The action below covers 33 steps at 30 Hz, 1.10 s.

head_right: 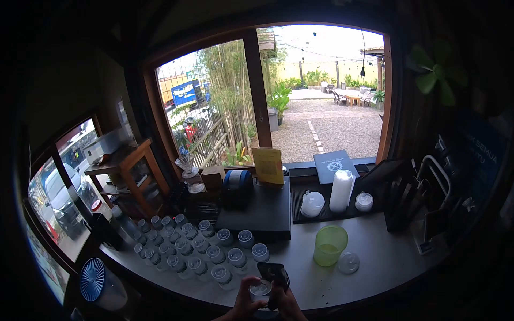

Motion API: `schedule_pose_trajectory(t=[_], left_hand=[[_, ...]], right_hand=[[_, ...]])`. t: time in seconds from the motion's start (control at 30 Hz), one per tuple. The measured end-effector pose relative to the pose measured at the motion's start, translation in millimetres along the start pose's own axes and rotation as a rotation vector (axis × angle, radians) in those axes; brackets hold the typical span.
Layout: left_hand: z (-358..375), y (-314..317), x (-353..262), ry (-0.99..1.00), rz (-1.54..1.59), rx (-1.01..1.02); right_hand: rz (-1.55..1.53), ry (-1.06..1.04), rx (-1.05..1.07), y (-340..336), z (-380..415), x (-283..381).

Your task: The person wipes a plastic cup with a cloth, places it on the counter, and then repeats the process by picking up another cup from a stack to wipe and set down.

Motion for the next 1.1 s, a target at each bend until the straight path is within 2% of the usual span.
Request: schedule_pose_trajectory(t=[0.1,0.13,0.17,0.23,0.27,0.3,0.37,0.4,0.43,0.5,0.53,0.57,0.63,0.67,0.73,0.77,0.83,0.87,0.9,0.93,1.0,1.03,1.07,1.1], left_hand=[[-13,-14,2,-0.036,0.016,-0.243],[-22,-17,-1,-0.111,0.153,-0.337],[-26,-20,-9,-0.165,0.227,-0.343],[-22,-21,9,-0.153,0.108,-0.293],[-15,-14,11,-0.096,0.087,-0.210],[-8,-5,8,-0.043,0.063,-0.128],[16,12,26,-0.042,0.111,0.034],[19,15,27,-0.015,0.071,0.109],[20,18,27,0.012,0.031,0.185],[6,6,23,0.126,0.033,0.144],[-5,-3,2,0.172,-0.036,0.083],[-10,-8,5,0.114,-0.006,0.000],[-26,-17,15,0.048,0.263,-0.213],[-30,-21,17,0.016,0.328,-0.258],[-35,-22,12,-0.001,0.411,-0.308],[-32,-16,21,-0.037,0.391,-0.262],[-26,-6,27,-0.113,0.345,-0.172],[-19,2,20,-0.209,0.347,-0.061],[-16,6,-5,-0.278,0.185,0.041],[-12,8,-5,-0.213,0.115,0.029],[-8,13,-13,-0.083,0.013,-0.065],[-10,10,-11,-0.080,-0.023,-0.070],[-13,5,-6,-0.080,-0.057,-0.076],[-18,0,-1,-0.077,-0.089,-0.083]], right_hand=[[0.096,-0.368,0.214,13,0,-15],[0.314,-0.544,0.200,27,21,10],[0.301,-0.547,0.218,34,36,23],[0.278,-0.561,0.255,40,53,38],[0.355,-0.937,0.224,38,48,40],[0.537,-0.826,0.282,27,38,28],[-0.069,-0.205,0.283,-4,-6,-28],[0.063,-0.135,0.069,4,10,4],[0.083,-0.170,0.063,4,9,5],[0.122,-0.240,0.047,2,9,3],[0.155,-0.381,0.110,6,10,4],[0.191,-0.520,0.176,10,12,3],[0.493,-0.337,0.306,13,19,-1],[0.318,-0.277,0.317,15,27,-1],[0.482,-0.849,0.194,32,45,37],[0.558,-1.138,0.121,36,54,47],[0.434,-0.672,0.179,19,26,16],[0.275,-0.540,0.124,13,15,11],[0.116,-0.404,0.069,11,6,9],[-0.003,-0.518,0.055,16,-2,14],[0.021,-0.536,0.063,18,-5,12],[0.031,-0.544,0.065,17,-6,8],[0.103,-0.349,0.121,4,-15,-14],[0.108,-0.371,0.180,8,-10,-9]])
Point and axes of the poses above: each hand's wrist, its own z-axis away from the middle knuckle, its own y-axis out of the palm, x = y × z, the point moved 4 cm from there along -z, towards the middle knuckle, and after that the axes turned 7 degrees about -x, right-handed, at the moved point
